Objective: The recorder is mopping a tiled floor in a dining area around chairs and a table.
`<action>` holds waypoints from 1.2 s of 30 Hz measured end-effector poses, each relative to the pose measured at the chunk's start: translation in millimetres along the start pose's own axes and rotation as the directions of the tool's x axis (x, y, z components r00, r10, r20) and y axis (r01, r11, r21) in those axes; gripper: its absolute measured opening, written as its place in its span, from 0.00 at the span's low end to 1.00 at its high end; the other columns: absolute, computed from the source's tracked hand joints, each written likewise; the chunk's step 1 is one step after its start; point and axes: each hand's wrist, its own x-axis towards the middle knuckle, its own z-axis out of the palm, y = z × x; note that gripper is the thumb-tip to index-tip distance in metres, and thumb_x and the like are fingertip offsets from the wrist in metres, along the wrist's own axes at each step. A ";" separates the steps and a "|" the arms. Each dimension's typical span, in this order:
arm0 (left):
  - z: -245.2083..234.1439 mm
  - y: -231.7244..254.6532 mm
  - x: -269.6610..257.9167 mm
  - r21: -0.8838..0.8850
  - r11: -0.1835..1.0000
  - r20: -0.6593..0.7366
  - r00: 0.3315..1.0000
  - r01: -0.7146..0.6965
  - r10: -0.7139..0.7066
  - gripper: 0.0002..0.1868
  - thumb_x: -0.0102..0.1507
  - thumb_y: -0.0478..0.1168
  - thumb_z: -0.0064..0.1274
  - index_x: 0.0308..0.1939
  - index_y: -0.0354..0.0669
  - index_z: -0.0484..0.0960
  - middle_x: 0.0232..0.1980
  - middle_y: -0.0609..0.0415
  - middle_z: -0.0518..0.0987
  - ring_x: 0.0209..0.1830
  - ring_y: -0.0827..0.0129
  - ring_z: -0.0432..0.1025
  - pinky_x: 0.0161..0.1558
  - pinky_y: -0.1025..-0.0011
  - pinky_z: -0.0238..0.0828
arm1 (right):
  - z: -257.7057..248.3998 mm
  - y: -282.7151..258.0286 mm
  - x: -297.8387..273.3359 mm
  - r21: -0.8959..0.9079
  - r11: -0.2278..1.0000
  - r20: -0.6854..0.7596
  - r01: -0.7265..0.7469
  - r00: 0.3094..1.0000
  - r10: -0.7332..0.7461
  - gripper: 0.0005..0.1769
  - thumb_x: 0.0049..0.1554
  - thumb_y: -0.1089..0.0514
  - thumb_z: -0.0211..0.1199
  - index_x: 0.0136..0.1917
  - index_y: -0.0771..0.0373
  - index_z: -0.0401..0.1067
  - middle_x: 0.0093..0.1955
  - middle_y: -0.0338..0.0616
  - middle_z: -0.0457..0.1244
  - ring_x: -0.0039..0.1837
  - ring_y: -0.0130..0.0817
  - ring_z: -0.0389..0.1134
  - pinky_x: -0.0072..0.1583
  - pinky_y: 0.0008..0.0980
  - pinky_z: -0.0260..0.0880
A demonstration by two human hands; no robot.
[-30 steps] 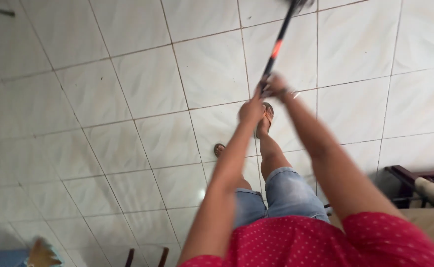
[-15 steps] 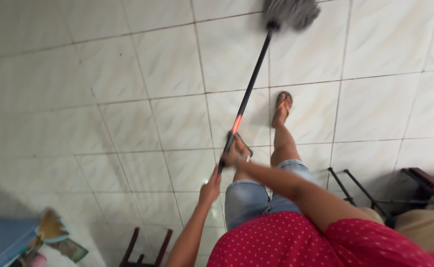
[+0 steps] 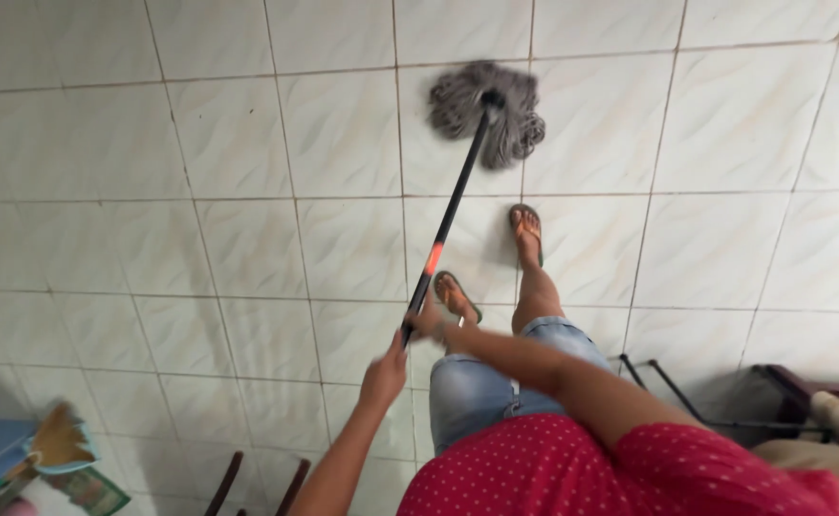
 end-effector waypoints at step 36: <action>76.2 -10.7 -48.3 -0.344 0.922 0.049 0.984 0.178 -0.172 0.34 0.69 0.47 0.44 0.79 0.63 0.53 0.34 0.33 0.80 0.35 0.36 0.77 0.37 0.46 0.72 | -9.1 84.4 14.6 -0.310 0.950 0.016 -0.031 0.999 0.038 0.68 0.48 0.58 0.72 0.84 0.39 0.27 0.50 0.54 0.69 0.50 0.51 0.75 0.46 0.44 0.79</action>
